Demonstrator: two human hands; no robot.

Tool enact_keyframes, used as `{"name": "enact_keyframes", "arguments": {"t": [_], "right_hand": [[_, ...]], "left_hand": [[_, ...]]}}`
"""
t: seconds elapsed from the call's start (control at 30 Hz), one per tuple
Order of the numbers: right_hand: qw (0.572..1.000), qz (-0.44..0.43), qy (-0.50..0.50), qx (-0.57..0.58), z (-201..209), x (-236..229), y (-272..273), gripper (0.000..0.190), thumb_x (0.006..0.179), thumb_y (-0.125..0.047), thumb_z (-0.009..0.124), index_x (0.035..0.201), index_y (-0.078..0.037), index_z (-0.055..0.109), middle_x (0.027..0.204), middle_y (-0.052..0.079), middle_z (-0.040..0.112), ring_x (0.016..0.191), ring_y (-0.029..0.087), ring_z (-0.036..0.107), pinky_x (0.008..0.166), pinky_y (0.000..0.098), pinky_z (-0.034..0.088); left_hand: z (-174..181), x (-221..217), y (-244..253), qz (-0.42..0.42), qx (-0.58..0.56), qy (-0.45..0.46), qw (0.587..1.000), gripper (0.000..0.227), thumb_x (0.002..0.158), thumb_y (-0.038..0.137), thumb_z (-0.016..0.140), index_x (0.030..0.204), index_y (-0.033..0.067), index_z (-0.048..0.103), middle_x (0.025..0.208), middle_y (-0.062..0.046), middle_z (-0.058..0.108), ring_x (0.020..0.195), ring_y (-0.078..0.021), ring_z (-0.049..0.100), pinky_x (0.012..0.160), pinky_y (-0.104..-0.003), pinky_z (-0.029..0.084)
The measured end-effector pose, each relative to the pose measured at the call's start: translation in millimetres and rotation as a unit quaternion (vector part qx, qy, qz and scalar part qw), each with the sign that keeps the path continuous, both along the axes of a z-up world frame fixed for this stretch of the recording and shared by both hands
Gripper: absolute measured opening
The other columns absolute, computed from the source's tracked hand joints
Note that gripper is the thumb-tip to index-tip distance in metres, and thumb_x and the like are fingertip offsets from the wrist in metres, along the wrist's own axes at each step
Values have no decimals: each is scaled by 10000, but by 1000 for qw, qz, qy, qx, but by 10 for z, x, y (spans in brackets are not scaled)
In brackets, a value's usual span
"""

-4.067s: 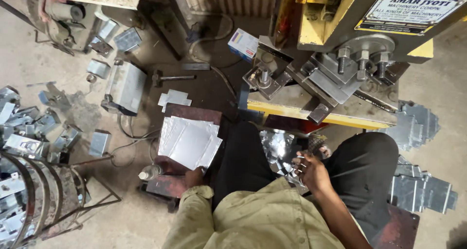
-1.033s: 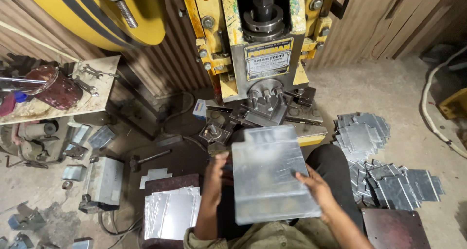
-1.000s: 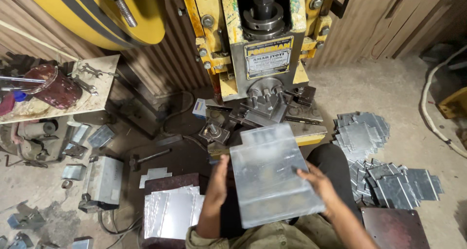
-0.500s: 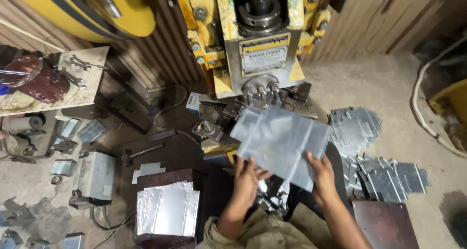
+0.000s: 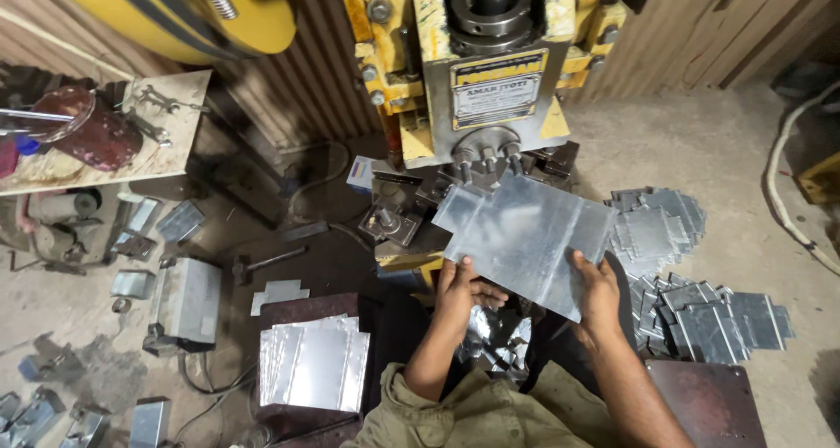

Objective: The person sits on the floor in a workshop and repeatedly places rectangular metal sheets into a yellow hydraulic press. They operate the machine to process the sheets and then remove them, stacking the finished pieces on a nearby surface.

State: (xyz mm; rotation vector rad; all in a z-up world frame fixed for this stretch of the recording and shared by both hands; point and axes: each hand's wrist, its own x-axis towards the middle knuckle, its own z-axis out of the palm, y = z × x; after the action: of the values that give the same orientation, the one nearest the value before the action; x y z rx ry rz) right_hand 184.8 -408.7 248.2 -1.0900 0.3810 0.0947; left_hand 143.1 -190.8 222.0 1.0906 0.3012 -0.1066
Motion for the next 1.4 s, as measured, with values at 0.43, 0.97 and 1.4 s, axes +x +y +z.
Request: {"name": "enact_keyframes", "arguments": {"t": [0.43, 0.97, 1.4], "right_hand": [[1000, -16, -17, 12, -25, -8, 0, 400, 969, -167, 619, 1318, 7, 530, 1220, 130, 645, 1133, 245, 622, 999, 402, 480], [1000, -13, 8, -1, 36, 23, 36, 435, 960, -198, 620, 1318, 20, 503, 1267, 154, 627, 1197, 252, 611, 1043, 395, 470], [981, 114, 116, 104, -74, 272, -516, 576, 930, -387, 715, 1338, -1, 586, 1203, 171, 644, 1000, 285, 653, 887, 421, 557]], "left_hand": [[46, 12, 24, -9, -18, 2, 1000, 472, 1105, 412, 386, 1335, 11, 289, 888, -260, 679, 749, -311, 767, 629, -382, 657], [52, 27, 47, -10, -6, -20, 1000, 432, 1100, 365, 358, 1344, 10, 323, 961, -259, 673, 715, -261, 755, 590, -355, 643], [-440, -228, 691, 56, -129, -48, 989, 534, 1034, 294, 588, 1441, -31, 472, 1285, -122, 637, 1153, -212, 692, 954, -445, 606]]}}
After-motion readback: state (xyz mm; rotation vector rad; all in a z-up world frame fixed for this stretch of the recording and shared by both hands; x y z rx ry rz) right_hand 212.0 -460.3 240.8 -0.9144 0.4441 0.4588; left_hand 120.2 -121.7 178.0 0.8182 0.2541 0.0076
